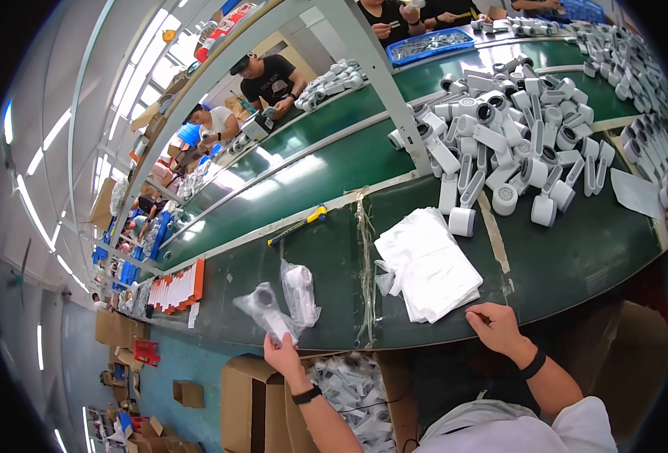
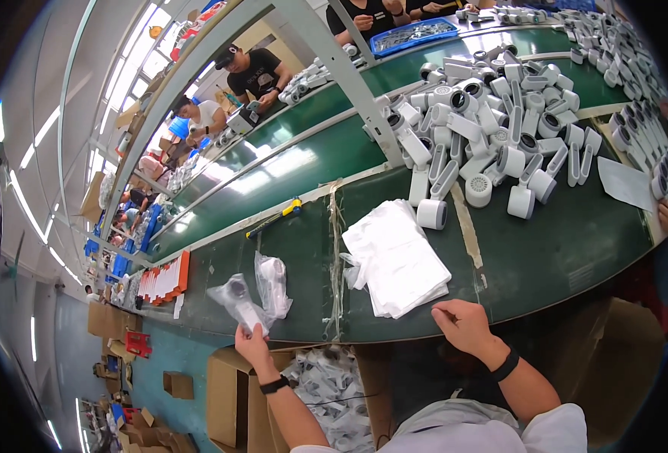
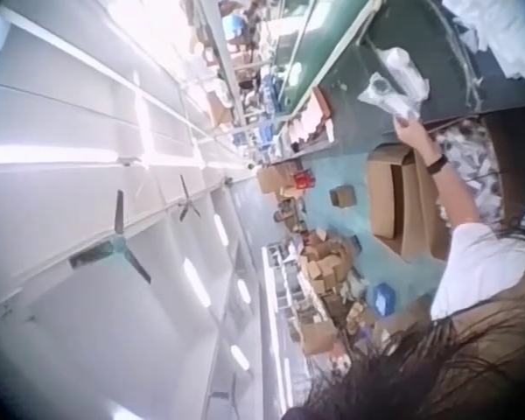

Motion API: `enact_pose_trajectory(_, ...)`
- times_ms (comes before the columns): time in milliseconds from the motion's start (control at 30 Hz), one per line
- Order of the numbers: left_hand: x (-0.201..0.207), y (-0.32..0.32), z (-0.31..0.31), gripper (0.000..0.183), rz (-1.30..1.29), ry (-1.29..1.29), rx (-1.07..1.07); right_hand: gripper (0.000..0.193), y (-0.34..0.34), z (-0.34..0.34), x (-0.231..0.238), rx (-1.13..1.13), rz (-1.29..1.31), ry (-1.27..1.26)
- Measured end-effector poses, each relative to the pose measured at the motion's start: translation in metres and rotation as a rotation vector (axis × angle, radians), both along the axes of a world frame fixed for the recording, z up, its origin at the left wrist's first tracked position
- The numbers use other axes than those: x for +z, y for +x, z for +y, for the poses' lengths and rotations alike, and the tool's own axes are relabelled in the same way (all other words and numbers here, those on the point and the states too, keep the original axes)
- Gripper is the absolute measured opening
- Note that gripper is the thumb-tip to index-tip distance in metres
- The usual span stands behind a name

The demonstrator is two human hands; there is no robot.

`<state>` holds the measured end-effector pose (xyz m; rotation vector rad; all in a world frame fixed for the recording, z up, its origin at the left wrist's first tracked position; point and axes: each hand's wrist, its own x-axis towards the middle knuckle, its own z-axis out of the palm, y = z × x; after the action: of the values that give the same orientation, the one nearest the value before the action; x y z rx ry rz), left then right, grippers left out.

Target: The person picks up a fan, slides it into a plastic bag, and places the bagged fan into a cardboard box, repeating the process several times.

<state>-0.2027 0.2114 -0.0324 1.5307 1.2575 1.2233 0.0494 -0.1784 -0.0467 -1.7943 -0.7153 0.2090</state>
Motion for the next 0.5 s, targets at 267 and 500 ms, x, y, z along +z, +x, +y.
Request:
enact_pose_trajectory(267, -0.055, -0.005, 0.054, 0.055, 0.348, 0.178, -0.01, 0.012, -0.005, -0.002, 0.0, -0.009, -0.015, 0.092)
enact_pose_trajectory(500, 0.047, 0.079, -0.083, 0.042, 0.44, 0.558, 0.062, 0.013, 0.03, -0.03, 0.039, -0.14, -0.115, 0.03)
